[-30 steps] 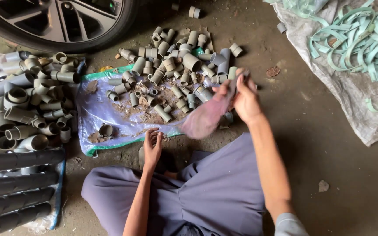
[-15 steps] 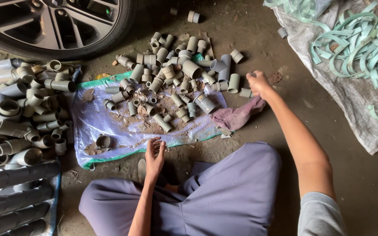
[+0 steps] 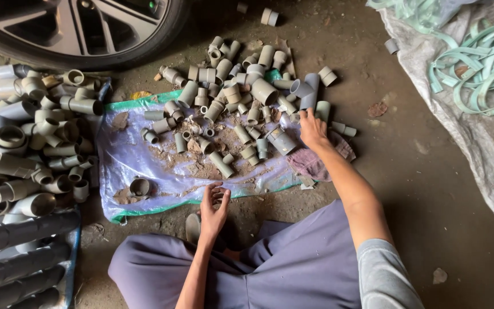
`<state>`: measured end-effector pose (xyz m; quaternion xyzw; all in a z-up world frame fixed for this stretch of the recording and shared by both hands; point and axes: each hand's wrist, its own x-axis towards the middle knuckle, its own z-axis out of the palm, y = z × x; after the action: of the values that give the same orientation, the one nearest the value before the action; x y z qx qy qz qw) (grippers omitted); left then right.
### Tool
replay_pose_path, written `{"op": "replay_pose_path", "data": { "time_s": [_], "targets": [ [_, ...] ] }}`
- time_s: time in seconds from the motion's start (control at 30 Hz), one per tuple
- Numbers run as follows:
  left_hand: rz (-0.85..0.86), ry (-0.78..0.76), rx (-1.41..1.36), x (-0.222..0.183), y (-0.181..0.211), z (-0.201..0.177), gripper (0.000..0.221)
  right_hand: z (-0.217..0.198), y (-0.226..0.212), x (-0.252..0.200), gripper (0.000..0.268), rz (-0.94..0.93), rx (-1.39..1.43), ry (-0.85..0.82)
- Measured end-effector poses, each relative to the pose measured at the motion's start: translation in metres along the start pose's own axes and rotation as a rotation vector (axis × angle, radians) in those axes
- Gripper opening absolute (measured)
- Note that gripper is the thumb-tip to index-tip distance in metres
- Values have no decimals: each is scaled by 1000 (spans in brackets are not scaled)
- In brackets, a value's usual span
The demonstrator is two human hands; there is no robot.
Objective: The person sits on the floor and cleans small plastic pipe fittings one by one using a cloth. They pick up fittings from a pile, wipe the exterior and interior surfaces, and place them back down. The person handles both straight and threaded fittings throughout the clip.
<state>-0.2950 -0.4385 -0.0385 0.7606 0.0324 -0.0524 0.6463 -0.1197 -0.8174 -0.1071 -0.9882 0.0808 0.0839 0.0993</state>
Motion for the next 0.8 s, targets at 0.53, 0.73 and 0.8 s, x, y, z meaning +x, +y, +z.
{"op": "replay_pose_path", "data": {
  "time_s": [0.53, 0.73, 0.8],
  "targets": [
    [24, 53, -48, -2, 3, 2, 37, -11, 8, -18, 52, 194, 83, 151],
    [88, -24, -79, -16, 16, -1, 46, -108, -65, -143, 51, -70, 656, 558],
    [177, -40, -209, -14, 11, 2, 56, -173, -114, -195, 40, -465, 636, 732]
  ]
}}
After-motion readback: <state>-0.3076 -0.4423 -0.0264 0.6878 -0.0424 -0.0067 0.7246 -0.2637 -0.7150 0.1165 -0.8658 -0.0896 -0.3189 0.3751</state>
